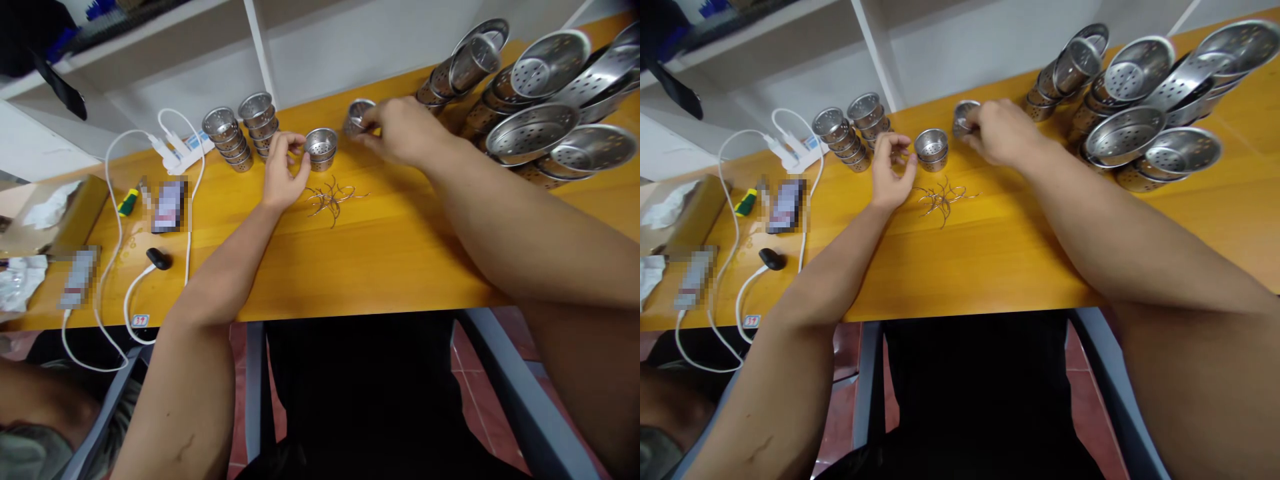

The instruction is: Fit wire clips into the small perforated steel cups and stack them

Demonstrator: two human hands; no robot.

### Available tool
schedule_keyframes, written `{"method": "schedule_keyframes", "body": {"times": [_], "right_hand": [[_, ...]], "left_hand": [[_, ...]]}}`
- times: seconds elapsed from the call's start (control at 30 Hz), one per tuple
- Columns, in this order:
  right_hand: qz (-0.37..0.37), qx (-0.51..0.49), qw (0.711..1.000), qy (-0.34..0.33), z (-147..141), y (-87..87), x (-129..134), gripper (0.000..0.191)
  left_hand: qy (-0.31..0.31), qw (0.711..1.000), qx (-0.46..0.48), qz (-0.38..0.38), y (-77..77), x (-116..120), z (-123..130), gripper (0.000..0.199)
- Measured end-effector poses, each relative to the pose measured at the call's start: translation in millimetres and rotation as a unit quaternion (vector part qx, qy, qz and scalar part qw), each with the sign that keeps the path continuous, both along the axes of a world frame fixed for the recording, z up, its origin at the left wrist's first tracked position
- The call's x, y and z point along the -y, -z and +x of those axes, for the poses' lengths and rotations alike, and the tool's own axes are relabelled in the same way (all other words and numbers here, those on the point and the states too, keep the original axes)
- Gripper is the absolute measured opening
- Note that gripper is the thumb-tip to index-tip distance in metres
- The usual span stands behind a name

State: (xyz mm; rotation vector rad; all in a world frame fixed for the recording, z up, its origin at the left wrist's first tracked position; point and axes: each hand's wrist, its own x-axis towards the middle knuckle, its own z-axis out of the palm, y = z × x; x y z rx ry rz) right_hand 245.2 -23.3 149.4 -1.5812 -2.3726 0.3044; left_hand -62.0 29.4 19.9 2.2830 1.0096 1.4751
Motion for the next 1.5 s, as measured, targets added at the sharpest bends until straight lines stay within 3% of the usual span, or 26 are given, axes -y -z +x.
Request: {"method": "schedule_keyframes", "body": {"times": [0.1, 0.17, 0.3, 0.47, 0.67, 0.83, 1.0, 1.1, 1.3, 1.5], "right_hand": [[0.053, -0.076, 0.991, -0.096, -8.3, -2.8, 8.3, 0.048], [0.042, -0.095, 0.981, -0.163, -16.2, -0.9, 14.4, 0.052], [0.026, -0.091, 0.972, -0.213, -25.9, 14.3, 18.9, 0.043], [0.098, -0.037, 0.977, -0.188, -24.2, 29.5, 14.8, 0.039], [0.160, -0.028, 0.973, -0.167, -23.4, 25.8, 15.8, 0.050], [0.119, -0.160, 0.960, -0.198, -27.8, 25.4, 17.6, 0.059], [0.061, -0.304, 0.942, -0.128, -38.7, 32.1, 17.6, 0.067], [0.030, -0.310, 0.942, -0.124, -44.7, 38.0, 17.5, 0.063], [0.011, -0.343, 0.931, -0.122, -52.8, 46.7, 15.3, 0.074], [-0.009, -0.396, 0.912, -0.106, -59.5, 45.5, 9.1, 0.082]], "left_hand": [[-0.013, 1.000, 0.010, -0.006, -5.7, 8.1, 5.1, 0.086], [-0.010, 1.000, 0.005, -0.017, -8.8, 12.8, 7.5, 0.097], [0.021, 0.999, -0.042, 0.007, -9.8, 14.4, 7.8, 0.103], [0.036, 0.997, -0.065, 0.035, -1.4, 3.0, 4.7, 0.099], [0.023, 0.997, -0.053, 0.044, 1.7, -2.5, 2.4, 0.093], [0.015, 0.998, -0.044, 0.039, 3.9, -4.5, 1.7, 0.093], [0.016, 0.997, -0.066, 0.030, 7.0, -7.5, -0.3, 0.096], [0.025, 0.996, -0.080, 0.034, 7.9, -6.3, 0.1, 0.102], [0.060, 0.993, -0.102, 0.024, 9.2, -1.8, 7.3, 0.097], [0.075, 0.990, -0.119, 0.025, 12.6, -5.3, 10.1, 0.094]]}}
